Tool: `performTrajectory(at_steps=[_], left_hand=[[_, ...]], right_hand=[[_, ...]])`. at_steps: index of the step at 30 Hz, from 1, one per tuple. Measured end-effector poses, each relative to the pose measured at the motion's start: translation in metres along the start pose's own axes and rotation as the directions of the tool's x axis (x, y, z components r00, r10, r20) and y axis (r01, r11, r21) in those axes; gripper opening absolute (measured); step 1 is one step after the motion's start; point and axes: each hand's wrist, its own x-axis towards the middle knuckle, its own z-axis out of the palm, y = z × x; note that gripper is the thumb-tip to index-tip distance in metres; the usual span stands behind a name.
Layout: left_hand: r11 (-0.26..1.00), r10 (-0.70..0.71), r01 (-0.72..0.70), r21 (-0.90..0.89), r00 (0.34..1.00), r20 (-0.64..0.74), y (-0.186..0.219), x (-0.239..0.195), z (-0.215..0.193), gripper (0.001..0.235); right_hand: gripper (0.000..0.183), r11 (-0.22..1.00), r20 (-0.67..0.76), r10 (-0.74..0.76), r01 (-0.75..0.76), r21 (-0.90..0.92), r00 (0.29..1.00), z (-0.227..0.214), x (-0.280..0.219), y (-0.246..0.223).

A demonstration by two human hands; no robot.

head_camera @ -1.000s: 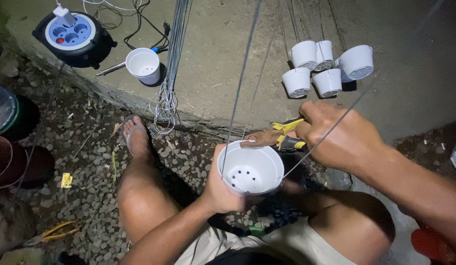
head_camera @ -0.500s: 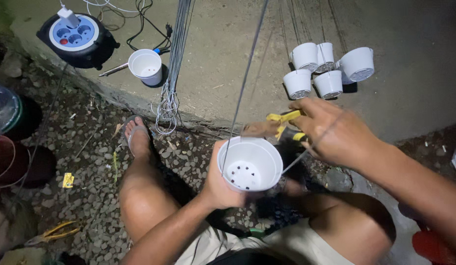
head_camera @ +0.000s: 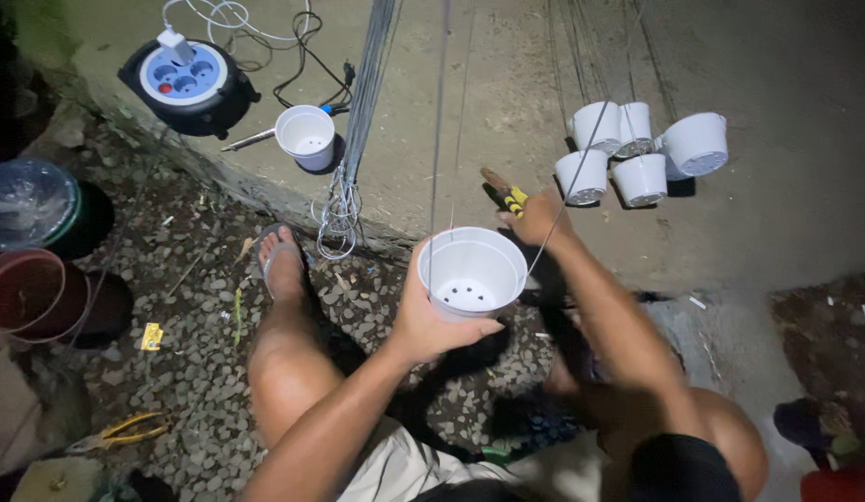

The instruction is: The person threads metal wires through holes in a white plastic pot and uses pliers to bend and secure the wire ends. The person repeats this process for multiple pots, creating hanging planters.

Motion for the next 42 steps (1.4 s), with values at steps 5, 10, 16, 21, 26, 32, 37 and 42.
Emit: performTrajectory(at_steps=[5,10,16,21,26,32,37,42], left_hand=[[0.999,0.015,-0.013,0.052,0.999,-0.041,-0.003,0.006,0.002,0.113],[0.997,0.026,-0.021,0.070,0.997,-0.074,-0.007,0.010,0.002,0.115],[0.992,0.039,-0.027,0.120,0.995,-0.095,-0.026,0.013,0.000,0.116],[0.966,0.141,-0.109,0.235,0.982,-0.127,-0.046,0.018,-0.003,0.112],[0.964,0.086,-0.050,0.262,0.988,-0.128,-0.064,0.019,0.002,0.106],[0.977,0.055,-0.028,0.213,0.991,-0.125,-0.077,0.015,0.007,0.101],[0.976,0.058,-0.030,0.218,0.991,-0.125,-0.081,0.012,0.003,0.099],[0.940,0.105,-0.055,0.337,0.986,-0.132,-0.081,0.010,0.005,0.100]], right_hand=[[0.050,0.991,-0.325,0.082,-0.042,0.127,0.942,0.055,0.011,-0.022],[0.047,0.952,-0.462,-0.145,0.251,0.177,0.875,0.048,0.009,-0.024],[0.058,0.766,-0.255,-0.216,0.326,0.554,0.943,-0.022,0.020,-0.016],[0.082,-0.059,-0.254,-0.297,0.248,0.967,0.920,-0.097,-0.060,-0.025],[0.076,0.228,-0.517,-0.276,0.578,0.784,0.810,-0.121,-0.156,-0.071],[0.102,0.453,-0.556,-0.221,0.589,0.669,0.801,-0.120,-0.168,-0.099],[0.105,0.520,-0.564,-0.228,0.589,0.618,0.793,-0.113,-0.169,-0.105],[0.114,0.570,-0.537,-0.215,0.551,0.609,0.816,-0.112,-0.166,-0.106]])
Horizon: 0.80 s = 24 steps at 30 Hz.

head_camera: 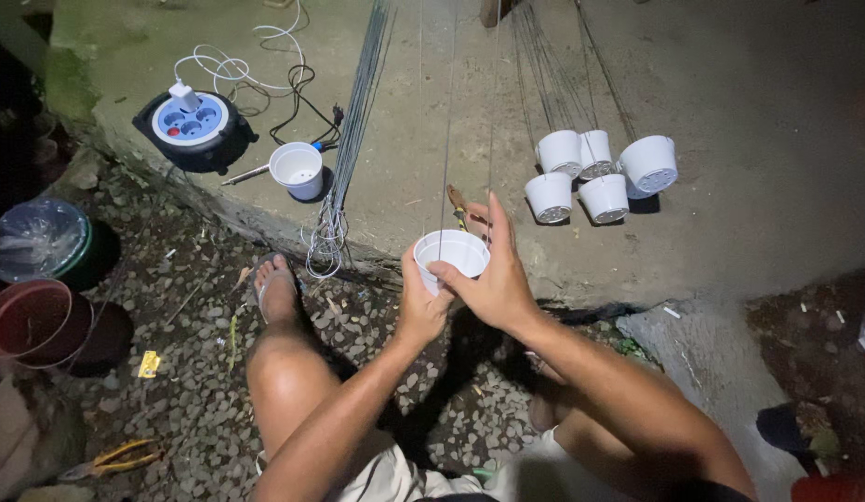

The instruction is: The person threads metal wires through holes in a white plastic pot and uses pliers to bend and secure the wire ends. The person repeats this process for multiple pots, creating hanging planters.

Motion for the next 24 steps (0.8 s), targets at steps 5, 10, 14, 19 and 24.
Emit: performTrajectory(at_steps=[5,10,14,19,24], left_hand=[[0.996,-0.049,0.048,-0.077,0.999,-0.009,0.007,-0.006,0.003,0.096],[0.998,-0.034,0.033,-0.049,0.999,-0.021,0.010,-0.013,0.002,0.096],[0.997,-0.030,0.033,0.071,0.999,-0.045,0.013,-0.020,0.001,0.097],[0.983,0.082,-0.083,0.166,0.997,0.013,0.028,-0.010,-0.017,0.113],[0.987,0.159,-0.161,0.013,0.981,0.110,0.059,0.091,-0.052,0.116]], right_hand=[[0.115,0.988,-0.014,0.077,-0.074,0.134,0.997,0.006,0.000,0.005],[0.110,0.986,-0.029,0.076,-0.071,0.150,0.997,0.013,-0.006,0.009],[0.102,0.975,-0.024,0.108,-0.101,0.197,0.994,0.012,-0.010,0.007],[0.102,0.961,-0.016,0.089,-0.081,0.263,0.996,-0.003,-0.011,0.008],[0.102,0.949,0.069,0.094,-0.111,0.297,0.993,0.000,-0.027,0.003]])
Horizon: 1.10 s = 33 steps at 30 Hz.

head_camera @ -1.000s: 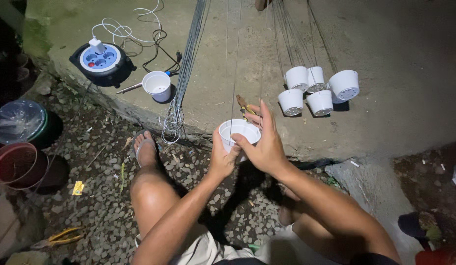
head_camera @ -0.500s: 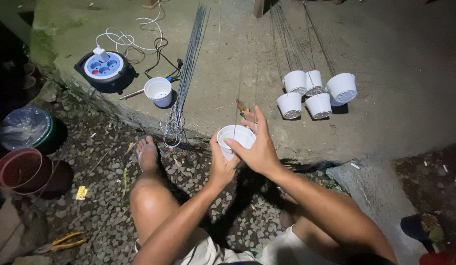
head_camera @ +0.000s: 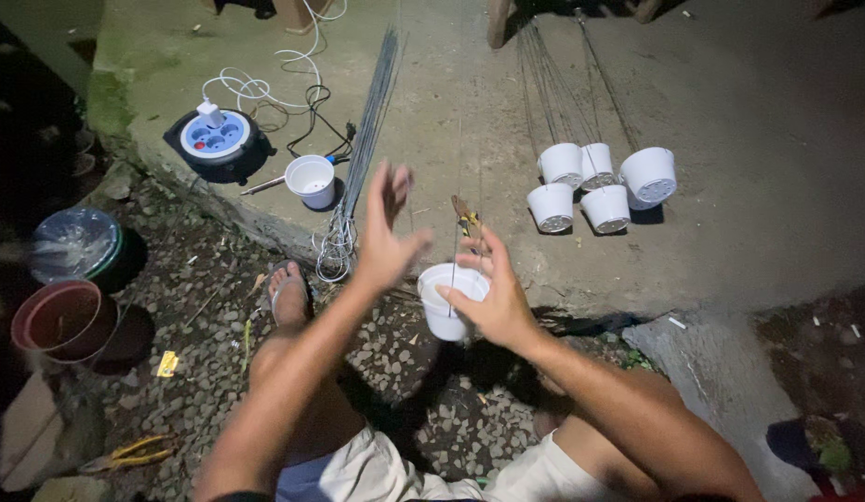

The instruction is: The person threads metal wires through holes in a white plastic pot and uses pliers to bend and secure the wire ends. The person repeats this process for multiple pots, creating hanging planters.

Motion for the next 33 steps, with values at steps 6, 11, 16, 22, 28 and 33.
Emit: performTrajectory(at_steps=[6,11,16,22,28,33], left_hand=[[0.969,-0.033,0.056,-0.242,0.994,0.101,0.048,0.116,-0.019,0.099],[0.956,0.028,0.043,-0.291,0.972,0.234,0.089,0.143,-0.022,0.084],[0.844,-0.076,0.256,-0.471,0.927,0.368,0.110,0.150,-0.019,0.072],[0.861,-0.148,0.279,-0.425,0.937,0.316,0.107,0.136,0.000,0.030],[0.962,-0.122,0.148,-0.228,0.984,0.128,0.093,0.083,0.044,0.017],[0.995,-0.041,0.049,-0.082,0.994,0.101,0.079,0.036,0.089,0.021]], right_hand=[[0.093,0.994,0.107,0.089,-0.095,0.048,0.990,0.009,-0.025,0.002],[0.095,0.996,0.153,0.035,-0.047,0.077,0.988,0.004,-0.040,0.010],[0.101,0.988,0.271,0.045,-0.083,0.129,0.961,-0.005,-0.045,0.016],[0.112,0.998,0.350,0.053,-0.038,-0.051,0.935,-0.024,-0.035,0.014],[0.081,0.972,0.157,0.057,-0.019,-0.235,0.986,-0.058,0.015,-0.027],[0.056,0.981,-0.017,-0.177,0.178,0.079,0.984,-0.059,0.072,-0.082]])
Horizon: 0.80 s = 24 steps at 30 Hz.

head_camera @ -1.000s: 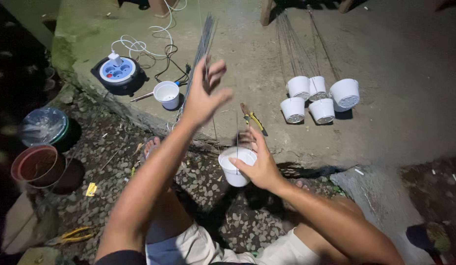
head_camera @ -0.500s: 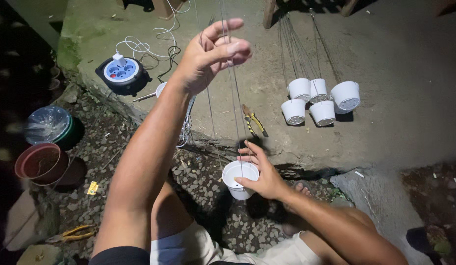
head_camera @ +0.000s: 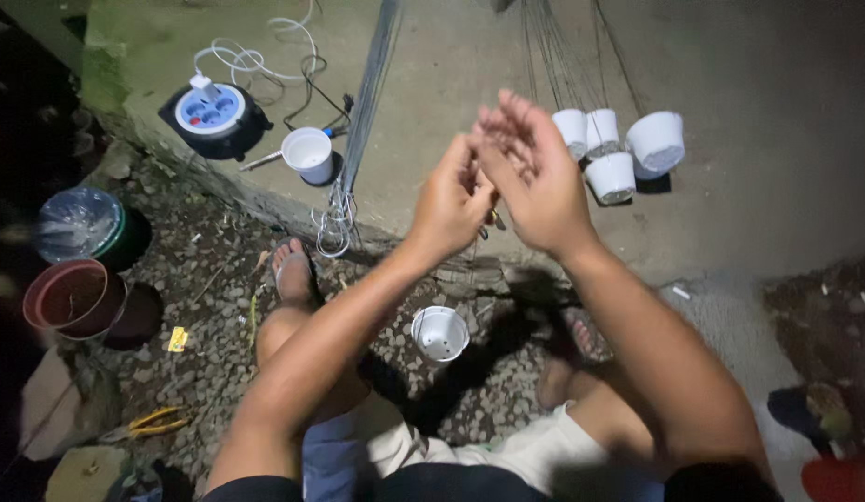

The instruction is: The person threads metal wires through holes in a white plastic pot and uses pliers to bend and secure the wire ends. The person repeats this process for multiple pots, creating hanging planters.

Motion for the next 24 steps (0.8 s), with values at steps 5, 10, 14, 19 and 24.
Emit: performTrajectory(at_steps=[5,10,14,19,24], left_hand=[[0.976,-0.062,0.080,0.201,0.993,-0.097,-0.018,-0.020,0.015,0.041],[0.999,-0.008,0.007,-0.050,1.000,-0.021,-0.033,-0.037,0.008,0.018],[0.995,-0.054,0.057,0.088,0.998,-0.036,-0.041,-0.065,0.013,0.019],[0.992,-0.093,0.092,0.086,0.996,0.001,-0.057,-0.100,0.021,0.020],[0.982,-0.131,0.125,0.141,0.991,0.031,-0.073,-0.122,0.022,0.018]], right_hand=[[0.034,0.989,-0.144,0.066,-0.045,0.141,0.987,0.016,0.032,-0.025],[0.041,0.940,-0.167,0.104,-0.043,0.337,0.980,0.028,0.033,-0.022],[0.034,0.876,-0.231,0.132,-0.005,0.482,0.964,0.021,0.043,-0.016],[0.040,0.904,-0.196,0.055,0.035,0.426,0.979,0.008,0.051,-0.014],[0.039,0.936,-0.159,-0.015,0.070,0.345,0.987,-0.002,0.058,-0.019]])
